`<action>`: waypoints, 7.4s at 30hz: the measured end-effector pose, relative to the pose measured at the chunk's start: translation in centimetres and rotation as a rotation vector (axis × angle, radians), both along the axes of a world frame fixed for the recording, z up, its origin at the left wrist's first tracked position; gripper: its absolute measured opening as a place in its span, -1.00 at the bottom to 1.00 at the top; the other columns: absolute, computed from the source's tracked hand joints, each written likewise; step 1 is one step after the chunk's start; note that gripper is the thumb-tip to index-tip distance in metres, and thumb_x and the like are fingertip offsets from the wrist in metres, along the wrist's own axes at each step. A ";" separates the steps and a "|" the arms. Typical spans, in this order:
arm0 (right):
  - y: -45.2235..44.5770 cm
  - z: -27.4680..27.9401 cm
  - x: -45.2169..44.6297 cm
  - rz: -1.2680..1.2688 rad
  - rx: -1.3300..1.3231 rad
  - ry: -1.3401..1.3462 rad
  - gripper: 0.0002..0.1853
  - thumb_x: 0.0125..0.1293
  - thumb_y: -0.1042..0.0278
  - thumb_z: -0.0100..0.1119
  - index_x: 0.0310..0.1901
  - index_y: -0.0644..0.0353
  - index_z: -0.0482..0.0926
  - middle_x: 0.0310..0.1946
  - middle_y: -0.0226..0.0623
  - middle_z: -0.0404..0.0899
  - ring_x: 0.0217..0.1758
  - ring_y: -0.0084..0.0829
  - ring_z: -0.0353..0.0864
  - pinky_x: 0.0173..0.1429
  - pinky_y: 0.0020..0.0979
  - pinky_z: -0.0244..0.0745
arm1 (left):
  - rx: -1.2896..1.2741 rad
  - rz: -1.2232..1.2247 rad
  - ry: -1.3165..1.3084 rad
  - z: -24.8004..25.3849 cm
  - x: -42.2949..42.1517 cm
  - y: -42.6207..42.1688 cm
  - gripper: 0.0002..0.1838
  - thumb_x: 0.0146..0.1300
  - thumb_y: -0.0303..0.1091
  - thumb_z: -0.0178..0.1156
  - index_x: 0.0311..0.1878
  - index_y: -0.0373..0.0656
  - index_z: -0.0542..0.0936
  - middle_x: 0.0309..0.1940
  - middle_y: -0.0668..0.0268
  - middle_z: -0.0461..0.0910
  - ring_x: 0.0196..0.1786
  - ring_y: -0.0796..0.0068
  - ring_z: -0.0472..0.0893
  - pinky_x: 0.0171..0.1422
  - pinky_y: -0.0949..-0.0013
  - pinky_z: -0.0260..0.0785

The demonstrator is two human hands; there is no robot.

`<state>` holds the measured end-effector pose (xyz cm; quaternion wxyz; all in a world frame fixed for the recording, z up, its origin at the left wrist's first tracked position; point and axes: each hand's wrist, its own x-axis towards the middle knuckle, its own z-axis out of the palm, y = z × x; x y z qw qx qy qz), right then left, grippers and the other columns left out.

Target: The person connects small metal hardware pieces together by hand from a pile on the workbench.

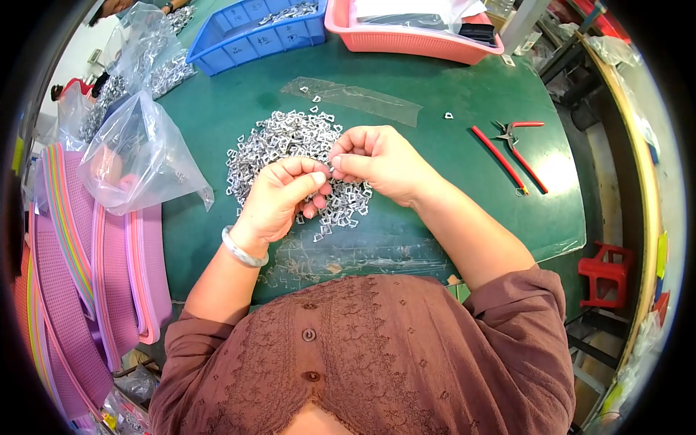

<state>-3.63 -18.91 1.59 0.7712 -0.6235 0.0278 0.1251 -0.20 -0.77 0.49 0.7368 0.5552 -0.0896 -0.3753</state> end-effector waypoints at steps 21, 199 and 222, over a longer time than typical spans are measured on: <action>0.2 -0.2 -0.1 0.024 -0.024 0.002 -0.88 0.17 0.41 0.10 -0.33 0.28 0.53 -0.49 -0.35 0.56 -0.46 -0.64 0.47 -0.31 -0.63 0.40 | 0.042 0.061 -0.112 -0.2 0.1 -0.1 -0.94 0.19 -0.43 0.07 -0.33 -0.18 0.50 -0.56 0.43 0.50 -0.60 0.76 0.40 -0.58 0.72 0.22; -0.4 -1.8 0.8 -0.195 -0.694 -0.440 -0.90 0.07 0.50 0.09 -0.35 0.26 0.56 -0.42 -0.31 0.52 -0.39 -0.50 0.50 -0.30 -0.50 0.40 | -0.048 0.160 0.059 0.0 0.2 0.0 -0.92 0.20 -0.42 -0.01 -0.33 -0.17 0.46 -0.48 0.30 0.53 -0.48 0.55 0.51 -0.48 0.59 0.32; 0.1 -2.0 0.6 -0.129 -0.765 -0.709 -0.94 0.00 0.55 0.19 -0.42 0.25 0.54 -0.42 -0.30 0.49 -0.31 -0.38 0.51 -0.25 -0.45 0.40 | -0.154 0.134 0.105 -0.4 0.7 0.5 -0.91 0.16 -0.44 -0.03 -0.31 -0.20 0.44 -0.45 0.28 0.49 -0.46 0.54 0.46 -0.48 0.58 0.28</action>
